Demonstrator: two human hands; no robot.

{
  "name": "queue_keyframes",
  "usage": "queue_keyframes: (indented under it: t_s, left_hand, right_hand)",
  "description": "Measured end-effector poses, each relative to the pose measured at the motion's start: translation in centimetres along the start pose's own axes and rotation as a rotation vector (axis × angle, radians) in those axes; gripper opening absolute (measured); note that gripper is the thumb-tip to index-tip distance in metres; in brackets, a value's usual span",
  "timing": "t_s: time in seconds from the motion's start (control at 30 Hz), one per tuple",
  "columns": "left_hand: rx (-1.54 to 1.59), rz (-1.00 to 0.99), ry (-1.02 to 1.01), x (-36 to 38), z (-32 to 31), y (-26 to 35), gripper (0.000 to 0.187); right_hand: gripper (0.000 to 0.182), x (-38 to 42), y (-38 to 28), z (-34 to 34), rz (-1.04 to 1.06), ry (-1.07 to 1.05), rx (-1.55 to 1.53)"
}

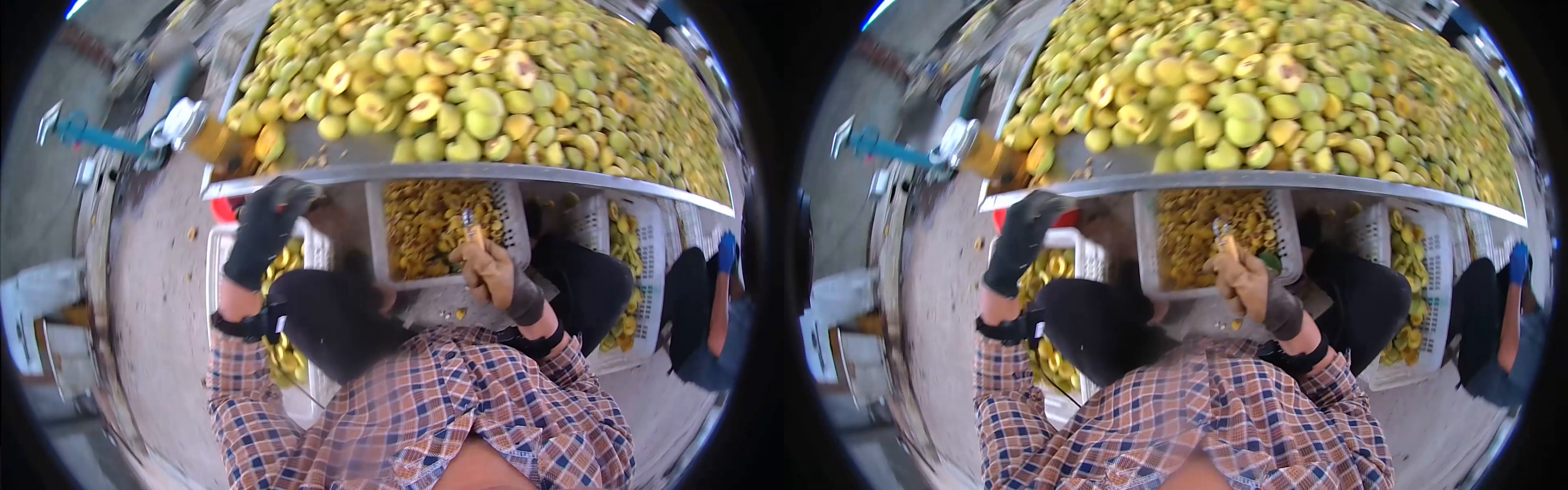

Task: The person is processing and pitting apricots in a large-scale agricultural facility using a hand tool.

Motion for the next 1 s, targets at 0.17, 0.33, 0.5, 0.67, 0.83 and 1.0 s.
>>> queue_keyframes:
  t_s: [0.17, 0.33, 0.5, 0.67, 0.83, 1.0]
  left_hand:
    - [-0.480, -0.238, 0.145, -11.6, -8.4, -4.1, 0.041]
    - [-0.488, -0.086, -0.246, -19.3, -10.1, -10.6, 0.071]
    - [0.036, 0.119, -0.172, -17.2, -9.3, -4.9, 0.064]
    - [0.135, 0.017, -0.105, -16.5, -14.2, 1.5, 0.064]
    - [0.133, -0.080, -0.061, -16.5, -15.7, 3.9, 0.063]
    - [0.092, -0.133, -0.010, -15.9, -15.7, 5.1, 0.063]
  right_hand:
    - [0.032, -0.1, 1.7, 0.5, 0.350, -0.059, 0.259]
    - [0.032, -5.5, 6.2, 3.8, 0.240, 0.114, -0.301]
    - [0.029, -10.9, 9.3, 4.5, 0.166, 0.100, -0.242]
    - [0.032, -11.6, 6.6, 3.3, 0.148, 0.030, -0.306]
    - [0.027, -7.4, -3.5, 3.3, 0.192, 0.005, -0.312]
    - [0.022, -9.1, -6.7, 2.2, 0.495, -0.049, -0.312]
Point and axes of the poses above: each hand's wrist, its own x-axis away from the middle knuckle, its own z-axis out of the back of the hand, y = z × x, the point moved 8 cm from there along -x, towards the middle knuckle, and after that the axes turned 15 degrees about x, right-handed, at the moved point
